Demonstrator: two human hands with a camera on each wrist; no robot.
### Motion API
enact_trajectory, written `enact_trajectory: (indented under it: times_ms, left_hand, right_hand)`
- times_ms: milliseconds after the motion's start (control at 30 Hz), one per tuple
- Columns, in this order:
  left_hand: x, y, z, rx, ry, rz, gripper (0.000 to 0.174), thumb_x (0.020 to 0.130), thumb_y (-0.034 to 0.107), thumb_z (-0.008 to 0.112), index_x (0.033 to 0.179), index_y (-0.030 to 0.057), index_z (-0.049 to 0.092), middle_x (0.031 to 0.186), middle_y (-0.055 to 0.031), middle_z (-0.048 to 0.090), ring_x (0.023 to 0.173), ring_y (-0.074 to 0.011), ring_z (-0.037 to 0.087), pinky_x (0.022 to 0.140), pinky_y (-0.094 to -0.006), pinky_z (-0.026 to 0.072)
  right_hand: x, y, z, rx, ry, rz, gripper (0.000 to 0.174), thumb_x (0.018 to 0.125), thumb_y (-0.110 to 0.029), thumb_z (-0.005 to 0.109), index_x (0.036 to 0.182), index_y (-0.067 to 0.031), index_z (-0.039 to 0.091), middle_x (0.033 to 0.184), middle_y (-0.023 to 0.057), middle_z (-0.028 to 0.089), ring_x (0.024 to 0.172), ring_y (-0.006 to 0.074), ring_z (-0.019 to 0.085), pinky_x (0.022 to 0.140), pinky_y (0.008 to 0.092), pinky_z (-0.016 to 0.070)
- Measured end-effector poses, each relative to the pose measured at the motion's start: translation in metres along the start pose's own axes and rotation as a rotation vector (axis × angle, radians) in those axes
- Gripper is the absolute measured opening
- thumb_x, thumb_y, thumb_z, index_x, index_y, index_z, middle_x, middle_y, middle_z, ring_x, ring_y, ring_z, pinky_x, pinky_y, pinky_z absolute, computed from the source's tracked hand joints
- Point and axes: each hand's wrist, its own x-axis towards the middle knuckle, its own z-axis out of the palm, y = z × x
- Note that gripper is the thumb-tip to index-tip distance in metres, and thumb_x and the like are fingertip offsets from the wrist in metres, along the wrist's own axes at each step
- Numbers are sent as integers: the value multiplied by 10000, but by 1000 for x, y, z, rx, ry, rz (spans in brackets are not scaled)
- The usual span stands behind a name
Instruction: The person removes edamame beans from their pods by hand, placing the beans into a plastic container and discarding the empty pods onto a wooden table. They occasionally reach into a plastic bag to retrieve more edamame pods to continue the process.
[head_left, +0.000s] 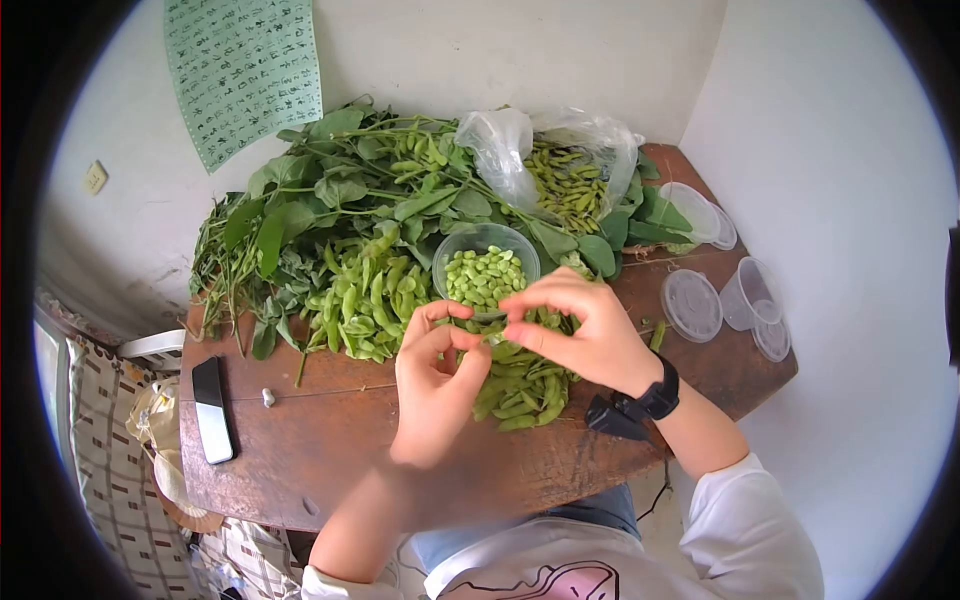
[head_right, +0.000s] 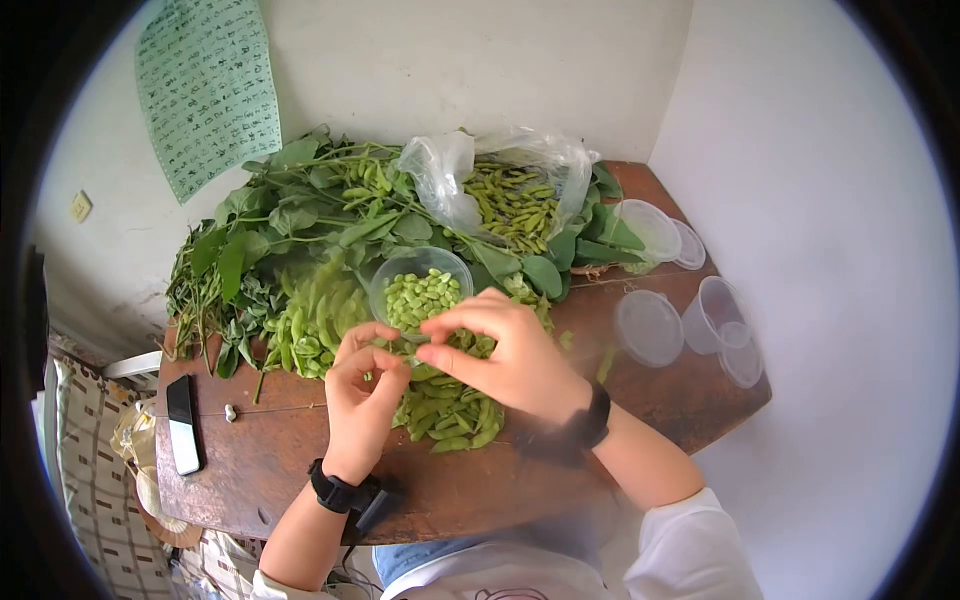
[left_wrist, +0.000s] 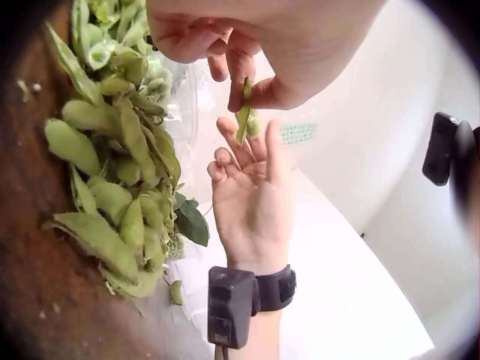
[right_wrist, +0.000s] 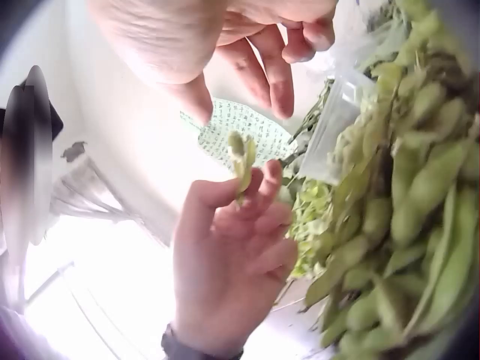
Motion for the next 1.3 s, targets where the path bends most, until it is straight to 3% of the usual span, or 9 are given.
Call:
enact_trajectory:
  times_ms: [33,100,267,433,500,933,1000,1133,1300]
  left_hand:
    - [1,-1,0,2,4,-3,54,842,-20,633,797,-12,660,1223,-77,557,932,-98,540,723,-225,430]
    - [3,-3,3,6,-5,69,55,793,38,694,843,15,697,1189,-68,593,605,-44,434,527,-193,359]
    - [2,-1,7,119,-22,131,146,827,93,764,969,63,754,1142,-66,627,625,-50,473,523,-205,380]
    - [-1,5,5,128,-3,62,100,831,24,757,930,33,744,1236,-51,585,720,-18,491,544,-170,359]
    - [-1,5,6,131,26,78,91,827,19,758,916,30,746,1254,-56,580,722,-14,493,540,-168,349]
    - [3,10,2,284,-17,356,137,761,-8,778,892,23,750,1345,-143,544,685,-59,488,492,-177,398]
    - [4,14,1,302,-54,397,157,761,-23,771,912,9,747,1346,-170,536,673,-72,489,464,-180,412]
    - [3,18,1,292,-52,362,154,765,-4,759,915,24,736,1367,-168,518,694,-77,513,473,-181,405]
    - [5,10,-4,308,36,346,106,788,33,712,894,27,713,1327,-146,529,724,-76,541,470,-191,379]
  right_hand:
    - [-3,4,3,-10,-23,-20,217,859,-143,756,1049,-45,720,913,60,704,885,210,629,808,340,489]
    - [-5,6,5,34,-12,11,180,859,-127,752,1019,-47,729,908,66,707,869,207,631,783,329,496]
    - [-11,-4,9,249,84,214,95,840,-68,760,929,-39,744,883,71,712,816,196,632,711,303,512]
    - [-13,3,16,-182,200,-243,165,783,-29,795,939,-30,739,888,77,693,800,231,624,679,318,520]
    - [-13,3,23,-200,208,-270,195,775,-28,797,962,-20,741,901,83,688,812,249,619,676,329,521]
    - [-9,7,8,185,-28,6,158,862,10,728,1018,31,736,988,90,711,872,158,665,752,259,537]
    - [-9,5,5,642,-95,258,147,907,-11,691,1041,46,717,964,79,711,893,128,664,783,254,537]
    - [-6,3,-4,648,-124,407,166,963,-92,652,1053,35,709,979,66,714,925,99,650,833,242,519]
    - [2,11,5,553,49,247,196,963,-96,650,1113,21,698,1020,58,710,907,94,633,810,238,499]
